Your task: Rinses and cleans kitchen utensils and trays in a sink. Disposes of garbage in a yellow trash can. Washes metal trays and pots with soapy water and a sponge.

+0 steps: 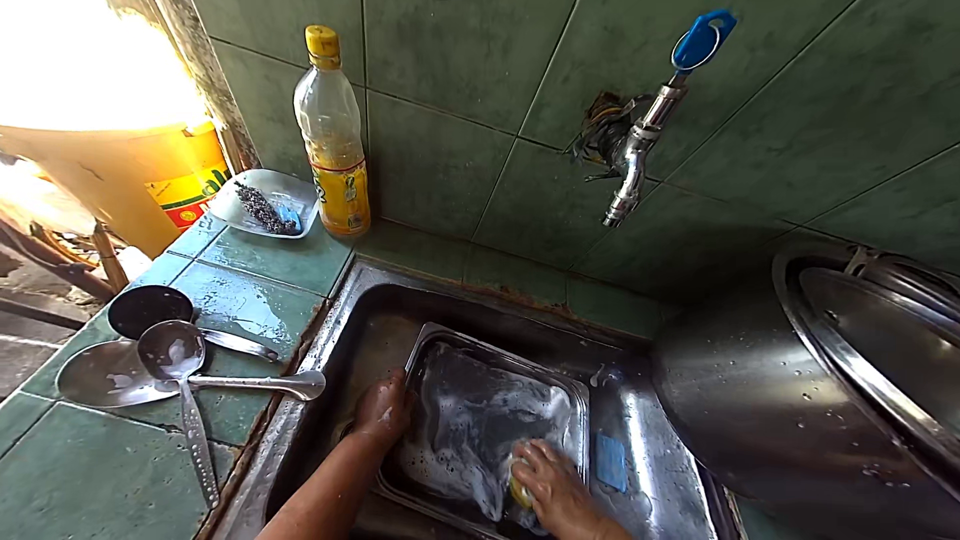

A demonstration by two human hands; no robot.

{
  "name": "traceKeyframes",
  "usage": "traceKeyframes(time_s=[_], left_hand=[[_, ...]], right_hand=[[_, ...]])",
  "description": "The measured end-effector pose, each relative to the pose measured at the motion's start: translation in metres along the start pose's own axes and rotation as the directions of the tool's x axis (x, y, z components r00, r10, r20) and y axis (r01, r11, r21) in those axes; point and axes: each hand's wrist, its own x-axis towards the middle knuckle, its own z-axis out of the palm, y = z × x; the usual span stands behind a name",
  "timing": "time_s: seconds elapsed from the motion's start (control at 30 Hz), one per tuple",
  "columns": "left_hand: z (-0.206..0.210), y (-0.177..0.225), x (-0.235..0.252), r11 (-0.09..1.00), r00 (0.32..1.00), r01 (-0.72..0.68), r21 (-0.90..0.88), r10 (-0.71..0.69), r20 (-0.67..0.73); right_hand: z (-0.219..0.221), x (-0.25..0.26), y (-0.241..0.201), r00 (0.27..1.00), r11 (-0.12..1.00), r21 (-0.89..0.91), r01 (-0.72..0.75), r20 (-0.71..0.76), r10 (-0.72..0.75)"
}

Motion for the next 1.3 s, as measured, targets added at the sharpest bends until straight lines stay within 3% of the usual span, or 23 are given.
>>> traceKeyframes(time_s=[0.13,0.3,0.43,0.57,0.7,0.73,0.8,0.87,0.93,1.1,1.2,1.3], left_hand=[[-0.001,0.003,-0.001,1.0,1.0,0.013,-0.007,-0.013,-0.003],[0.0,0.005,-0.002,0.999,1.0,0.024,0.026,-0.024,-0.001],[-0.003,0.005,-0.005,1.0,1.0,0.022,0.001,-0.022,0.012],[-0.006,0.003,-0.002,1.0,1.0,0.004,0.017,-0.005,0.027],[-0.005,0.004,-0.001,0.999,1.0,-0.011,0.036,0.011,0.01],[-0.005,0.004,0.0,0.999,1.0,-0.007,0.035,0.007,0.001],[-0.006,0.005,0.0,1.0,1.0,0.008,0.021,-0.008,-0.009],[-0.007,0.007,0.001,1.0,1.0,0.011,0.018,-0.01,-0.011],[-0.005,0.007,0.002,1.0,1.0,0.009,-0.001,-0.009,-0.021],[-0.003,0.005,0.003,1.0,0.999,0.016,-0.003,-0.016,-0.044],[-0.001,0.005,0.002,1.0,0.998,0.013,-0.009,-0.013,-0.06],[-0.001,0.005,0.001,1.0,0.998,0.013,0.002,-0.013,-0.066]], right_hand=[[-0.001,0.067,0.02,0.964,1.0,-0.016,-0.012,-0.264,0.008],[0.0,0.176,-0.013,0.832,0.964,-0.172,0.204,-0.489,-0.263],[-0.004,0.206,-0.008,0.78,0.883,-0.393,0.257,-0.455,-0.43],[-0.011,0.157,0.037,0.805,0.838,-0.476,0.265,-0.369,-0.464],[-0.025,0.091,0.067,0.906,0.861,-0.483,0.158,-0.275,-0.321],[-0.028,0.078,0.068,0.941,0.876,-0.473,0.098,-0.242,-0.236],[-0.041,0.057,0.055,0.994,0.906,-0.408,-0.108,-0.07,0.087],[-0.06,0.049,0.032,0.888,0.867,-0.381,-0.32,0.199,0.415],[-0.068,0.045,0.008,0.758,0.826,-0.381,-0.415,0.358,0.546],[-0.064,0.015,-0.058,0.632,0.818,-0.33,-0.471,0.521,0.574],[-0.065,0.002,-0.085,0.573,0.777,-0.245,-0.579,0.556,0.602],[-0.062,-0.002,-0.099,0.556,0.73,-0.113,-0.674,0.574,0.601]])
